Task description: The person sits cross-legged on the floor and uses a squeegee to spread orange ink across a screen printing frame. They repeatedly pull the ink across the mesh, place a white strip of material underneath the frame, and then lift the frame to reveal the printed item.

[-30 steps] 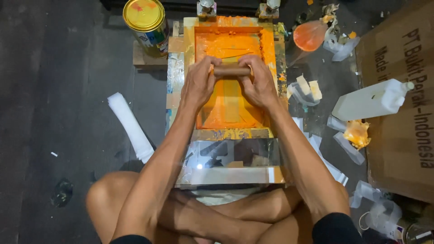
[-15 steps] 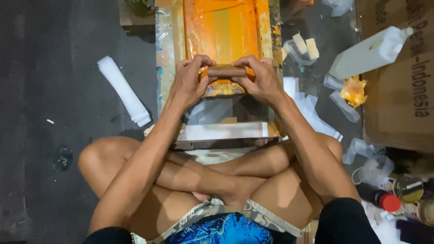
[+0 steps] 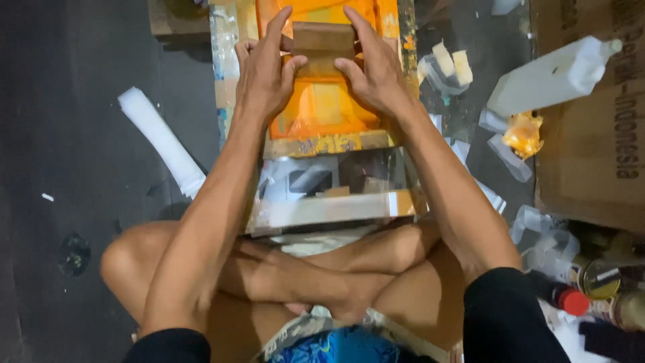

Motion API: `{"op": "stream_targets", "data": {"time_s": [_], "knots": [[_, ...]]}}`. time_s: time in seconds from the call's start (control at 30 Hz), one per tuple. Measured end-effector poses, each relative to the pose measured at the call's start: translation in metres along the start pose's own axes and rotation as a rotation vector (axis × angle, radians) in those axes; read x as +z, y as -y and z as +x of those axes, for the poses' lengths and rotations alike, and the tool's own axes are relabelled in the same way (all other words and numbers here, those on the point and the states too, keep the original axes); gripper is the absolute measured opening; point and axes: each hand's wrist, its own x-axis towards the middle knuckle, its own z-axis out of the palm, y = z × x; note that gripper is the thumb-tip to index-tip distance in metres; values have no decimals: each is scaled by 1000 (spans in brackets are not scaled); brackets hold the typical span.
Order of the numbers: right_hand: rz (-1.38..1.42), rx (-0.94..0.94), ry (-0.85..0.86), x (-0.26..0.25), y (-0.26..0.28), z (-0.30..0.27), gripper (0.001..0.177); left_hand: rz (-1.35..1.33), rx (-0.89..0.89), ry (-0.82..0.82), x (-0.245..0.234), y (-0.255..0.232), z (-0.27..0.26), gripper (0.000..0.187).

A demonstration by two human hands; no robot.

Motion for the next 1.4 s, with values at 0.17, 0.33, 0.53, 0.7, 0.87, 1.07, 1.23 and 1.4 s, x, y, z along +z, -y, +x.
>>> {"op": "stream_targets", "data": {"time_s": [0.17, 0.33, 0.53, 0.7, 0.87, 1.07, 1.23, 1.4], "knots": [[-16, 19, -84, 1, 1, 41, 38, -52, 11, -135, 3, 10, 37, 35], [31, 19, -64, 10, 0, 30, 7, -167, 63, -87, -15, -5, 26, 23], [23, -12, -60, 15, 2, -17, 32, -100, 79, 1, -6, -4, -22, 36], [87, 27, -24, 4, 34, -60, 28, -116, 76, 102, -9, -17, -68, 35], [129, 64, 8, -6, 48, -79, 31, -211, 41, 100, -13, -29, -85, 40], [79, 79, 7, 2, 39, -59, 62, -186, 51, 64, -2, -16, -62, 57], [36, 58, -15, 8, 8, -14, 67, -90, 63, 6, 6, 2, -13, 62], [3, 32, -92, 13, -21, 35, 66, -106, 40, -84, 0, 4, 36, 58]]}}
